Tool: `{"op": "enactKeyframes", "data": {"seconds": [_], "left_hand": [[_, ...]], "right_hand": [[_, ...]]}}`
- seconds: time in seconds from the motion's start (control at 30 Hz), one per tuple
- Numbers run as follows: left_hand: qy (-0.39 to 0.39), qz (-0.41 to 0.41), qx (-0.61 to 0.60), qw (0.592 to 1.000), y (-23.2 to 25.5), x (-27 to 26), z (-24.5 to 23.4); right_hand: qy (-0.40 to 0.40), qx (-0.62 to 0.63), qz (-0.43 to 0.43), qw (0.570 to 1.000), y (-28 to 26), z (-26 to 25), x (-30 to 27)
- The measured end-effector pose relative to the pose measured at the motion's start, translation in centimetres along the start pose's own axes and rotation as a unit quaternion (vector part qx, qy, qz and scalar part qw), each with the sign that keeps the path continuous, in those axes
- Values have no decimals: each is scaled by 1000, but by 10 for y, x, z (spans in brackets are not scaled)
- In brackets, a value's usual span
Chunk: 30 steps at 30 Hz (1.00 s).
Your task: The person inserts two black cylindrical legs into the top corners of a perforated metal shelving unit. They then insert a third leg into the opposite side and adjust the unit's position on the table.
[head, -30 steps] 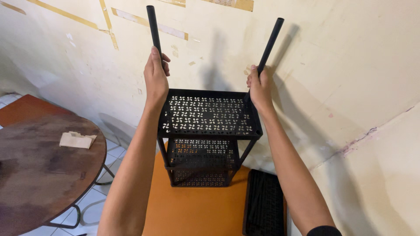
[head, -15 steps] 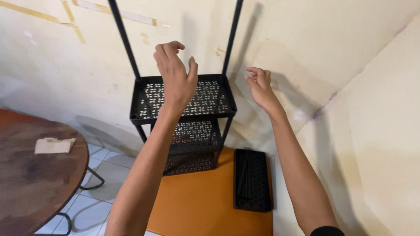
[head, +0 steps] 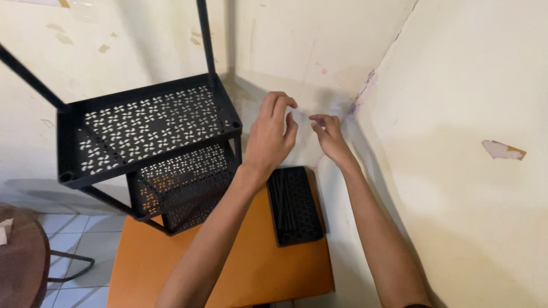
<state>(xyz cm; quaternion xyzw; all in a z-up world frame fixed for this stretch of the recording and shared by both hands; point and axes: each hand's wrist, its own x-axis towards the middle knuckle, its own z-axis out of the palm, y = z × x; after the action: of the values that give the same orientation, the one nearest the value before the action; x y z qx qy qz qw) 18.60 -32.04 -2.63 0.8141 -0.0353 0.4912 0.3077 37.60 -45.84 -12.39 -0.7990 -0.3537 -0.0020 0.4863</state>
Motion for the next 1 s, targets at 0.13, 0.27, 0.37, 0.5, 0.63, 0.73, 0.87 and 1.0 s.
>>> {"op": "enactKeyframes", "data": {"seconds": [0.13,0.27,0.37,0.5,0.63,0.73,0.87,1.0], "left_hand": [[-52,-16,-19,998,-18,-29,40],[-124,-105,-17,987,-58,-79,83],[-178,-162,-5,971,-94,-131,103],[-232,-199,21,952,-144,-191,120],[-275,-239,32,931,-178,-239,131],[-311,-256,33,915,-186,-264,138],[-389,-348,16,853,-184,-280,141],[-418,-399,13,816,-185,-291,141]], "right_hand": [[5,17,8,1000,53,16,-18],[-19,29,63,997,106,47,-33],[-39,32,67,996,139,72,-51],[-97,3,119,988,173,101,-82],[-127,-21,144,981,208,130,-107],[-162,-20,168,972,229,151,-128],[-203,-4,193,960,241,174,-145],[-193,2,222,956,239,184,-153]]}}
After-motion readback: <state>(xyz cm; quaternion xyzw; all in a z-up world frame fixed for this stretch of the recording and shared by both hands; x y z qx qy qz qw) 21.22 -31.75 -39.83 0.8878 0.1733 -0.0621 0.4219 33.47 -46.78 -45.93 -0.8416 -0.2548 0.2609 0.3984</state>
